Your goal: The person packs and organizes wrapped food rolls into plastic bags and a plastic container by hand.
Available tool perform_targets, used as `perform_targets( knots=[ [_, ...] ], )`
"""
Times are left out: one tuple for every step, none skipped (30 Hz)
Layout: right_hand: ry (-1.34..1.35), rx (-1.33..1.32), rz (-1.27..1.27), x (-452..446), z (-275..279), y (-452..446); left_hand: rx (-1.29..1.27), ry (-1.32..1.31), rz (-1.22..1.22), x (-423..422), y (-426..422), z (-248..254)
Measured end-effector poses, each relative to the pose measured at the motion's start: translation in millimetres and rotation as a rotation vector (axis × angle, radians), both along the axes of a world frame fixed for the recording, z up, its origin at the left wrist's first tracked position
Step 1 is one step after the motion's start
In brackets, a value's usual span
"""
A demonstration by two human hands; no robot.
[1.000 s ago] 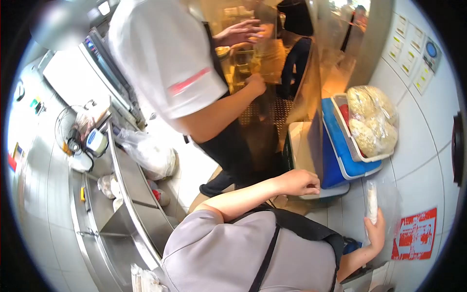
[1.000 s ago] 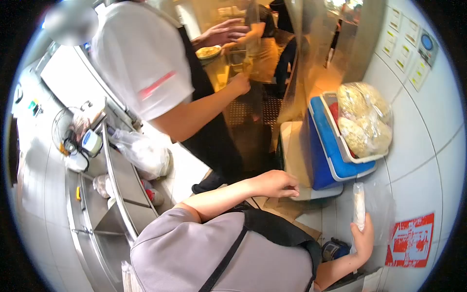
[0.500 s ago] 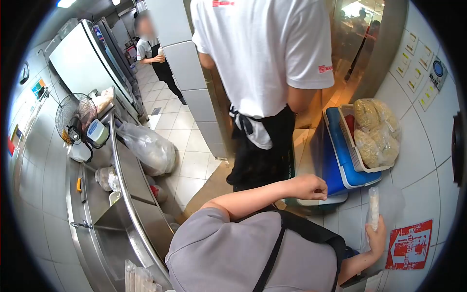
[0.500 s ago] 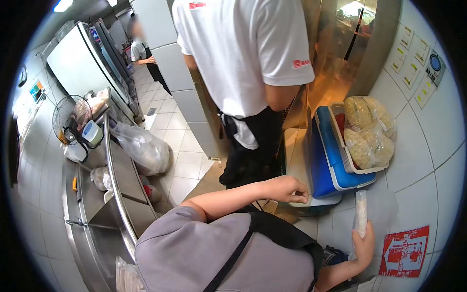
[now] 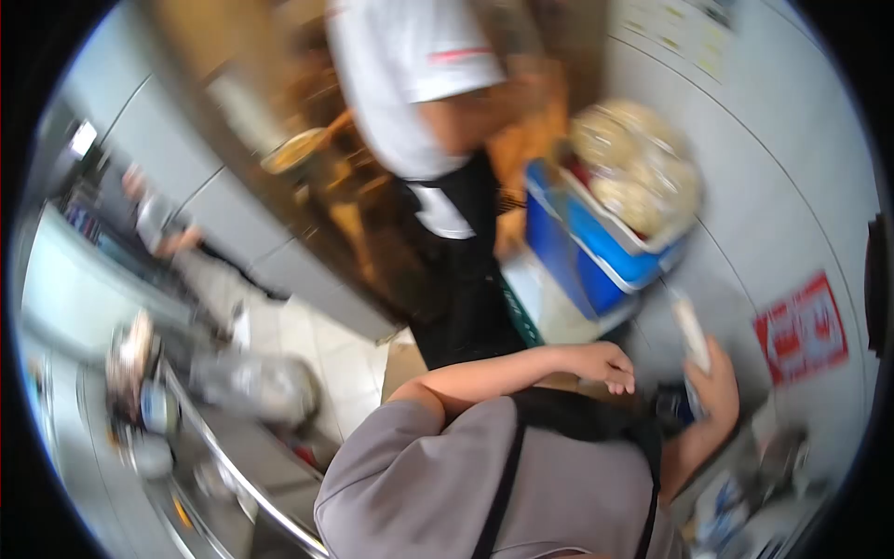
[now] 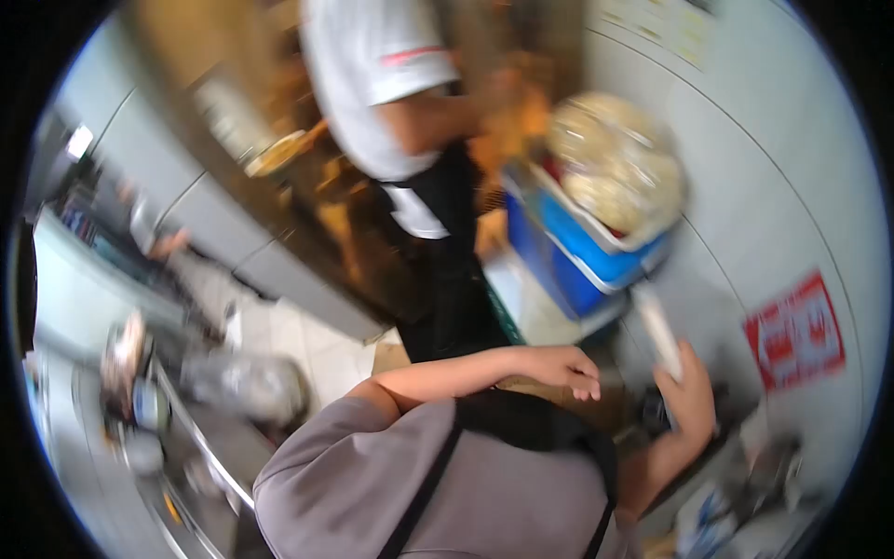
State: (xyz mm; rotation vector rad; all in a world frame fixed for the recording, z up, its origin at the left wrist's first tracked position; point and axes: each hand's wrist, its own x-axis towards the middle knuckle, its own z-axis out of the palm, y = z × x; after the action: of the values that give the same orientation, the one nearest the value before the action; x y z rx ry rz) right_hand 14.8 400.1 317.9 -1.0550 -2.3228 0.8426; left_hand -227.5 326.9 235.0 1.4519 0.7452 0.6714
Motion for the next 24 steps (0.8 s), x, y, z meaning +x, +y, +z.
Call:
perform_targets(
  knots=[
    [-0.057, 0.010, -0.041, -9, 9, -14, -0.074, -0.021, -0.104, 10, 9, -13],
    [-0.033, 0.067, -0.016, -13, 6, -23, -0.153, -0.024, -0.164, 20, 17, -25],
    [-0.017, 0.079, -0.011, -17, 9, -35, -0.247, -0.084, -0.204, 28, 22, -33],
    [-0.004, 0.013, -0.002, -20, 14, -45, -0.282, -0.136, -0.157, 35, 26, -32],
    [-0.004, -0.008, -0.044, -22, 18, -61, -0.292, -0.100, -0.156, 44, 34, -44],
    [0.007, 0.001, -0.223, -9, 15, -97, -0.057, -0.044, -0.190, 60, 42, -54],
    [0.003, 0.033, -0.243, -14, 15, -108, -0.017, -0.043, -0.389, 66, 52, -43],
    [-0.021, 0.004, -0.321, -11, 17, -124, -0.228, -0.224, -0.458, 72, 56, -35],
    [-0.044, -0.023, -0.394, -11, 20, -144, -0.453, -0.388, -0.521, 79, 59, -28],
    [-0.064, -0.069, -0.473, -8, 21, -164, -0.947, -0.558, -0.651, 93, 65, -20],
    [-0.080, -0.118, -0.546, -8, 22, -184, -1.035, -0.544, -0.673, 107, 68, -16],
    [-0.088, -0.169, -0.614, -9, 22, -206, -1.121, -0.520, -0.685, 121, 70, -12],
    [-0.066, -0.168, -0.677, -13, 20, -228, -1.171, -0.549, -0.866, 136, 71, -6],
    [-0.043, -0.163, -0.736, -17, 17, -250, -1.176, -0.434, -0.854, 153, 65, 9],
    [-0.022, -0.157, -0.786, -23, 14, -271, -1.153, -0.402, -0.962, 170, 56, 20],
    [-0.050, -0.250, -0.839, -27, 15, -292, -1.127, -0.378, -1.061, 191, 45, 29],
    [-0.028, -0.223, -0.919, -34, 13, -316, -1.070, -0.356, -1.179, 208, 29, 39],
    [-0.015, -0.190, -0.984, -42, 9, -338, -1.004, -0.350, -1.286, 223, 13, 49],
    [0.000, -0.152, -1.037, -49, 5, -359, -0.931, -0.351, -1.382, 237, -5, 59],
    [0.003, -0.139, -1.149, -60, 1, -379, -0.736, -0.263, -1.443, 248, -22, 68],
    [0.000, -0.129, -1.253, -72, -1, -396, -0.536, -0.195, -1.491, 259, -38, 78],
    [-0.008, -0.119, -1.345, -82, -4, -414, -0.327, -0.143, -1.521, 267, -59, 88],
    [-0.033, -0.156, -1.436, -91, -1, -425, -0.233, -0.116, -1.539, 271, -81, 103],
    [-0.062, -0.182, -1.518, -100, -2, -441, -0.124, -0.097, -1.548, 271, -112, 118]
  ],
)
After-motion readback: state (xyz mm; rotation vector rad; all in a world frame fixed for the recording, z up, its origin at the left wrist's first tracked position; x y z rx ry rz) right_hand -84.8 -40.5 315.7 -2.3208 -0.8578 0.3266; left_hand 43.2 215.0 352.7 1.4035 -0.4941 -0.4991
